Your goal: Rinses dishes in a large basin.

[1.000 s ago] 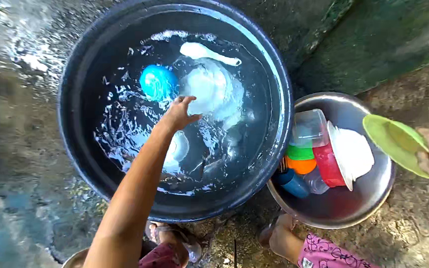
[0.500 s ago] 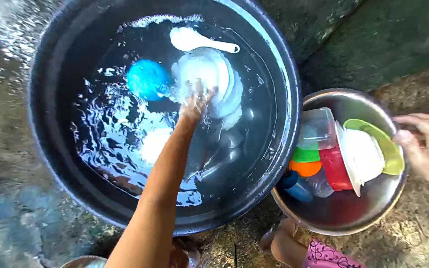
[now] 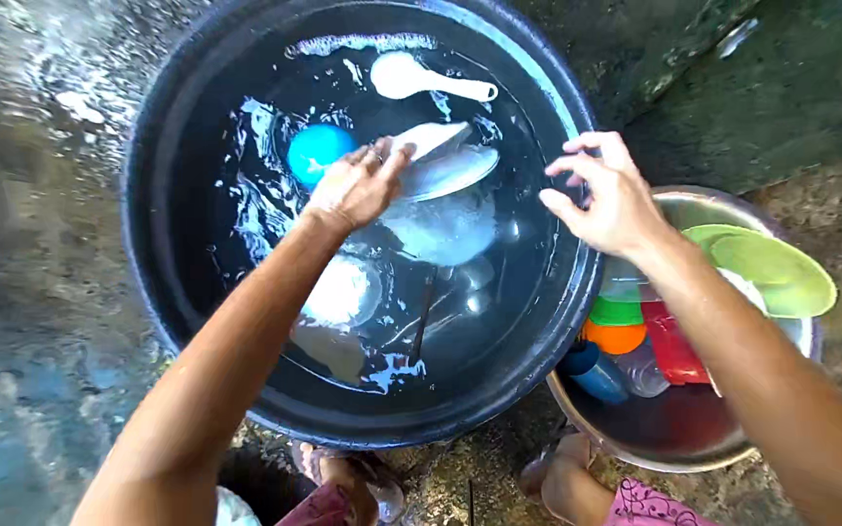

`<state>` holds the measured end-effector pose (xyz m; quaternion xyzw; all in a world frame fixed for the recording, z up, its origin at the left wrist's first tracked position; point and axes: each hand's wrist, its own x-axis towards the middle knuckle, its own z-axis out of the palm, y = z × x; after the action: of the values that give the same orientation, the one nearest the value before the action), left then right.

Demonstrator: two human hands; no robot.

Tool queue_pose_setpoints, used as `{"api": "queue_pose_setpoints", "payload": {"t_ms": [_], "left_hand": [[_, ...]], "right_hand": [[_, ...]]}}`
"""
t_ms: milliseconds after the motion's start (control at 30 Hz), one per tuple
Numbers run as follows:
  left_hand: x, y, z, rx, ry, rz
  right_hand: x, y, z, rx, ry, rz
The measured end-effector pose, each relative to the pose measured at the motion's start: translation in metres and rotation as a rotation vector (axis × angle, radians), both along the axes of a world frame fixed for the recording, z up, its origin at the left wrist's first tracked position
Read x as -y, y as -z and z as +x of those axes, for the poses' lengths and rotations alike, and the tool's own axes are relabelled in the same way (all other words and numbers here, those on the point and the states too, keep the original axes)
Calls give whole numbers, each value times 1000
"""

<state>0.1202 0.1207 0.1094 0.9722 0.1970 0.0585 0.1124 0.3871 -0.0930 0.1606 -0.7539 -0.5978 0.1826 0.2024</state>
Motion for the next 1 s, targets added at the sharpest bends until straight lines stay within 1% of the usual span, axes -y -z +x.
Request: {"api": "queue_pose_setpoints", "payload": {"t_ms": [100, 167, 233, 300, 333, 367, 433, 500, 533, 567, 633, 667, 733, 800, 833, 900, 933, 967, 1000], "left_hand": [[3, -63, -19, 81, -150, 46], [15, -93, -37, 170, -232, 63], [33, -115, -54, 191, -312, 17], [48, -117, -63, 100, -377, -132], [53, -109, -67, 38, -391, -213], [57, -95, -72, -24, -401, -283], [59, -58, -84, -141, -435, -415], [61, -19, -93, -221, -493, -558], [61, 0, -95, -244, -519, -606], [61, 18, -95, -282, -540, -619], [65, 47, -88, -391, -549, -524], [72, 55, -79, -413, -559, -464], [99, 63, -54, -318, -608, -389], [127, 59, -21, -209, -639, -424], [134, 57, -6, -199, -616, -504], [146, 59, 3, -197, -458, -741], [151, 62, -5, -227, -340, -809], [155, 65, -20, -284, -205, -816], [159, 69, -40, -290, -105, -781]], "right_hand": [[-27, 7, -16, -112, 99, 43], [-38, 16, -28, -287, 171, 138], [-49, 32, -49, -534, 208, 256], [-56, 50, -76, -709, 210, 310], [-57, 59, -92, -749, 203, 269], [-58, 66, -107, -758, 184, 170], [-54, 79, -135, -704, 155, -66], [-44, 98, -153, -643, 205, -257], [-37, 108, -161, -667, 254, -328], [-31, 120, -168, -727, 317, -377], [-17, 134, -180, -926, 430, -472], [-12, 136, -186, -1022, 503, -481], [-8, 140, -196, -1165, 621, -370], [-6, 136, -199, -1189, 683, -245], [-8, 133, -198, -1152, 721, -201], [-14, 132, -195, -1045, 838, -99], [-17, 132, -191, -1001, 891, -33], [-19, 131, -186, -972, 936, 21], [-19, 131, -182, -939, 958, 65]]}}
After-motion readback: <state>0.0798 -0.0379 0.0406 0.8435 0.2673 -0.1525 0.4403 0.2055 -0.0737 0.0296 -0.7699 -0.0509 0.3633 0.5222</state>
